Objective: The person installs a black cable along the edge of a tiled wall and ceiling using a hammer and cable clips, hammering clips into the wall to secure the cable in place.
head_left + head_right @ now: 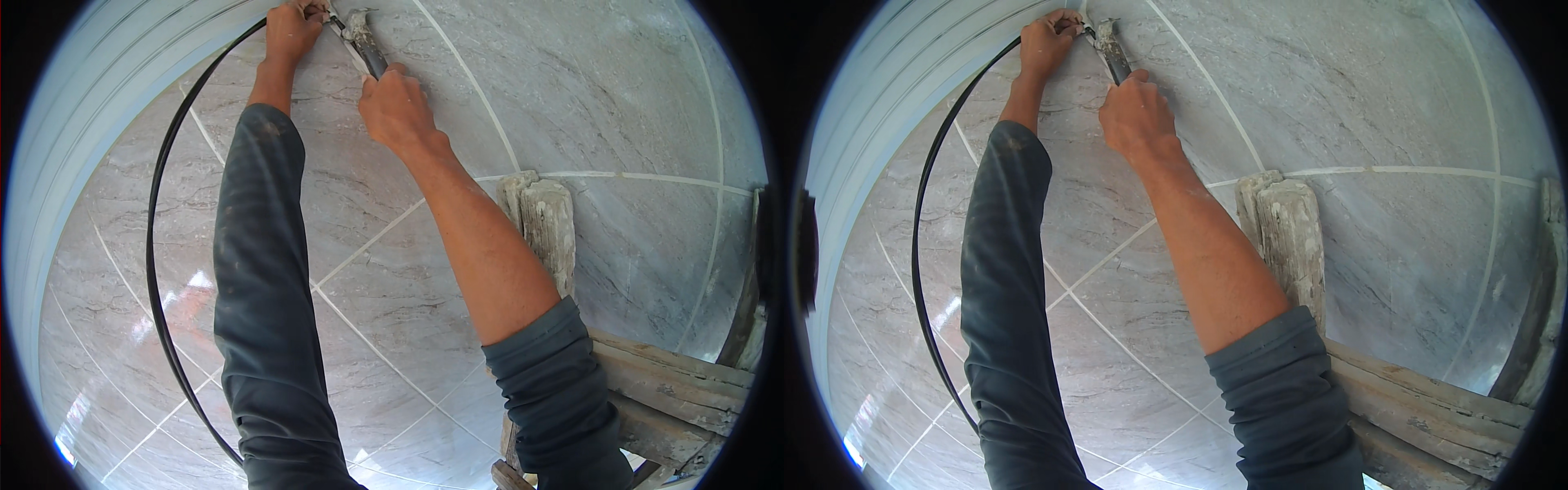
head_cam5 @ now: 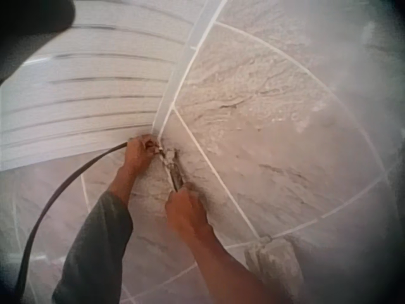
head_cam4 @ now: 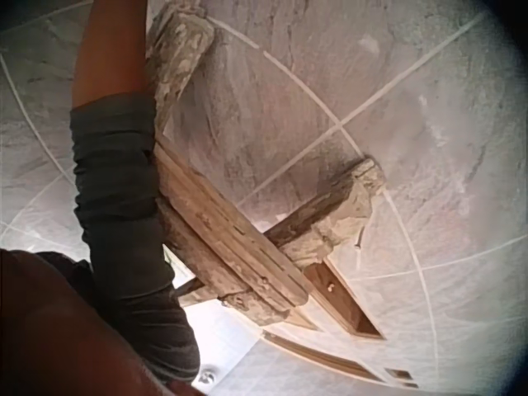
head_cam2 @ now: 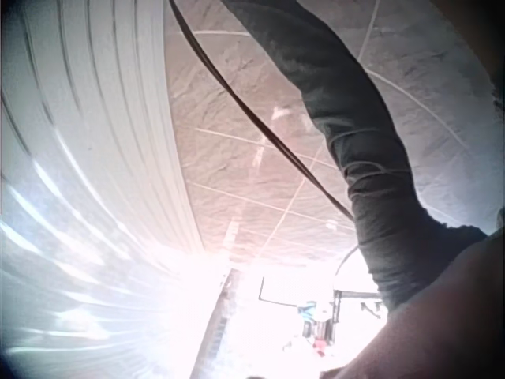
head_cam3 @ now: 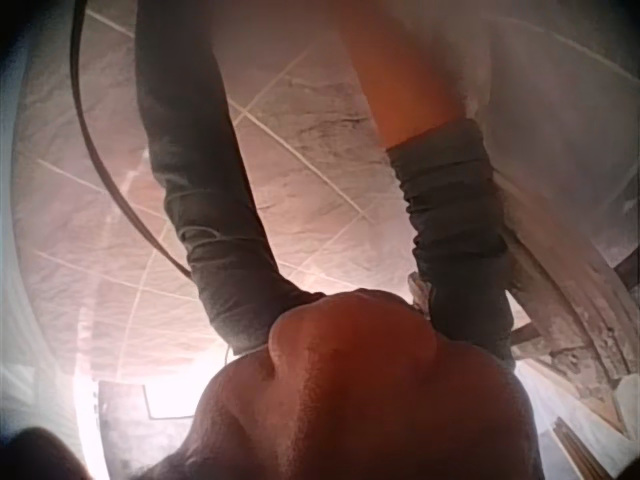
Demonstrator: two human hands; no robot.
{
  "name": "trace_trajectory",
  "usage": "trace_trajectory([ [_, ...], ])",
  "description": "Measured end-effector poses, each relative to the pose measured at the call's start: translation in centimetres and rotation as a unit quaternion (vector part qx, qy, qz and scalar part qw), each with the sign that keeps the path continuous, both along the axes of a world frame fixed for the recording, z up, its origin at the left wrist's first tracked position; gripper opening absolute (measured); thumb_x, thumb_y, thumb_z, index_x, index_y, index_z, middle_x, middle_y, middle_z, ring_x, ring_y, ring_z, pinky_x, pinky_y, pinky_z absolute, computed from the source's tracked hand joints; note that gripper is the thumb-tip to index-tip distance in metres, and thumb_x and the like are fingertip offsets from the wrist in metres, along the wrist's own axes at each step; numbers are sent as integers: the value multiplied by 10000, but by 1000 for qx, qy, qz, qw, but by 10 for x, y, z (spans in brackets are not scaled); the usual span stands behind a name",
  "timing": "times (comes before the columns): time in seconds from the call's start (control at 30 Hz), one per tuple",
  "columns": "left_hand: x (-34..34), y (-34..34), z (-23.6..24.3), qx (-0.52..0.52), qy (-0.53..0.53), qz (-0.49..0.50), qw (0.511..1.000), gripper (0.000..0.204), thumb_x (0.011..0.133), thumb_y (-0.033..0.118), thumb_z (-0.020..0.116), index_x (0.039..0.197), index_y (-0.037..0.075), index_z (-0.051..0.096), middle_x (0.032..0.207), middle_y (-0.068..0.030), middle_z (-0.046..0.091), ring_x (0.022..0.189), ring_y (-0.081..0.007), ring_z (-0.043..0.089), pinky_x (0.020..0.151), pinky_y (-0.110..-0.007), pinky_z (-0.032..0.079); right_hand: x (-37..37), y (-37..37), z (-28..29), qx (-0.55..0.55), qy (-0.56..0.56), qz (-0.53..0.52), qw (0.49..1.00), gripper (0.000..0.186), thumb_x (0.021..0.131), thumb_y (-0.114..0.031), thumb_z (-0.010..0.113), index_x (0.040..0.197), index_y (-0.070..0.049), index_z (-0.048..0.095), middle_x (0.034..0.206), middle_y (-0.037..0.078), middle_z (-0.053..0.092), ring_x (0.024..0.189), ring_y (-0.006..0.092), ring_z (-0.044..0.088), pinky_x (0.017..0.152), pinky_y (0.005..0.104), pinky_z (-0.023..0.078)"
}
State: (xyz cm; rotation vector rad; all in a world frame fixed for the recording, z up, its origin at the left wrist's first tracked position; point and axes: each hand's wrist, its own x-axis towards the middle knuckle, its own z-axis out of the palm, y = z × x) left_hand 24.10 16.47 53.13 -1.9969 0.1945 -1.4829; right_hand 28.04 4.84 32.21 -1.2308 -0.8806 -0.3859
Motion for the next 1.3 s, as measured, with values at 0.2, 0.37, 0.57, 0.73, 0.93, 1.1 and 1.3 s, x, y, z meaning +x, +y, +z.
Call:
trace_trajectory([
  [0.2,-4,1,-5,-35,45,-23,998,158,807,125,781,959,95,753,855,-44,765,787,-148,724,733,-299,537,-3,-1,2,-8,2,1,1000,436,996,-270,530,1156,131,470,1101,345,652,1068,473,650,929,501,529],
  [0.37,0,-2,-7,-8,24,32,999,152,804,111,778,953,105,752,841,-29,757,778,-138,715,729,-299,537,-1,-5,0,-2,20,17,1000,441,1002,-277,521,1154,136,483,1110,353,644,1078,470,646,930,508,525],
  [0.57,0,5,-2,14,39,12,999,157,792,85,776,945,108,748,809,-32,742,735,-164,706,705,-317,539,-7,-10,-2,15,15,38,999,441,1012,-286,506,1150,132,488,1057,368,648,1027,487,657,896,517,536],
  [0.73,10,5,3,54,46,26,997,142,770,70,774,905,87,734,787,-68,733,706,-216,703,686,-345,542,-6,-22,4,54,13,28,998,453,1014,-298,497,1144,136,485,1002,371,656,975,499,668,869,520,546],
  [0.93,9,9,4,58,34,60,996,135,764,111,782,889,94,732,815,-100,732,761,-295,709,700,-400,544,-13,-34,10,73,5,18,997,461,1017,-300,487,1148,142,482,1012,369,655,974,491,672,870,517,544],
  [1.1,2,6,1,21,-10,124,992,175,788,216,789,956,172,768,886,-70,751,836,-295,710,745,-436,545,-14,-35,12,65,-9,27,997,480,1014,-305,474,1137,159,478,1020,370,655,976,490,674,872,511,548],
  [1.3,4,9,9,9,13,106,994,177,827,227,753,1000,193,775,894,-64,755,845,-292,711,761,-428,548,-10,-34,19,91,-13,13,996,491,991,-286,428,1096,191,481,1021,400,637,985,509,665,883,508,550],
])
